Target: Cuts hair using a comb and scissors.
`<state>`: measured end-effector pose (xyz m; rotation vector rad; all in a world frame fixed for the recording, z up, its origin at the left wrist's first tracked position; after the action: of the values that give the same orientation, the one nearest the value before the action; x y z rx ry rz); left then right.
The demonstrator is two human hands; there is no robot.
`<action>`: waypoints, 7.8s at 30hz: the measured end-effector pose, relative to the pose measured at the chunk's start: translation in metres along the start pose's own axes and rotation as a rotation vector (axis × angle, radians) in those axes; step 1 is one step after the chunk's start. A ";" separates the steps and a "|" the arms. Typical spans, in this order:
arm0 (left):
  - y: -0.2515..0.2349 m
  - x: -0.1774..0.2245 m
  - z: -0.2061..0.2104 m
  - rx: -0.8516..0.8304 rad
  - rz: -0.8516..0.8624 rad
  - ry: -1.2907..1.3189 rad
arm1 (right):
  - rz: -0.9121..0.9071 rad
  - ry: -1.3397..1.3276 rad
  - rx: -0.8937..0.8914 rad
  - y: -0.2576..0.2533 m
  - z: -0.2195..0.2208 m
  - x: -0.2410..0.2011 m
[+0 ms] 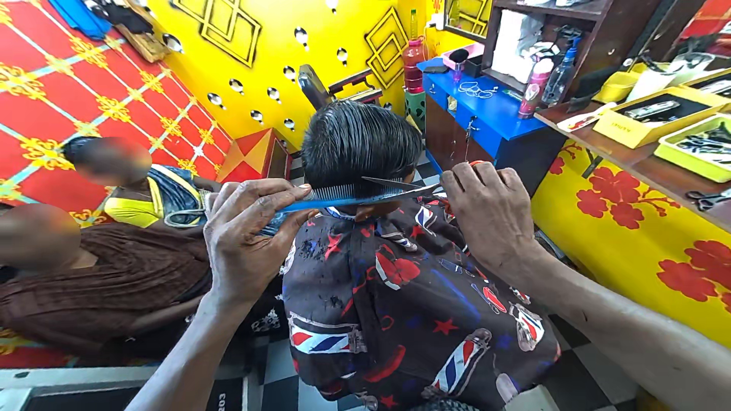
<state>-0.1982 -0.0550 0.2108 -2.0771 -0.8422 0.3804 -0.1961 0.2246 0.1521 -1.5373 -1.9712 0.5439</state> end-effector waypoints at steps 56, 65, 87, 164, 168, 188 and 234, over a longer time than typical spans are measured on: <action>0.001 0.081 0.025 -0.277 0.032 -0.347 | 0.205 -0.454 0.118 0.051 0.068 0.089; -0.015 0.095 0.028 -0.157 0.108 -0.472 | -0.047 -0.390 0.212 0.007 0.073 0.091; -0.025 0.089 0.031 0.016 0.221 -0.495 | -0.187 -0.289 0.200 -0.015 0.047 0.082; -0.027 0.061 0.022 0.190 -0.124 -0.475 | -0.553 -0.187 0.214 -0.116 0.012 0.124; -0.031 0.062 0.020 0.225 -0.088 -0.529 | -0.615 -0.093 0.070 -0.128 0.012 0.115; -0.037 0.053 0.014 0.223 -0.002 -0.395 | -0.681 0.004 0.073 -0.120 -0.046 0.066; 0.006 0.071 0.048 0.197 -0.078 -0.394 | -0.482 -0.215 0.245 -0.141 -0.041 0.100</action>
<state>-0.1695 0.0190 0.1794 -1.8069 -1.0645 0.8141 -0.2892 0.2845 0.2908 -0.8425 -2.2378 0.7299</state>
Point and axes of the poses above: each hand's wrist, its own y-axis away from the middle knuckle, its own z-axis out of the palm, x = y × z, the point moved 6 cm from there along -y, towards the middle knuckle, and after that the axes turned 1 degree about -x, right-handed, at the moved point
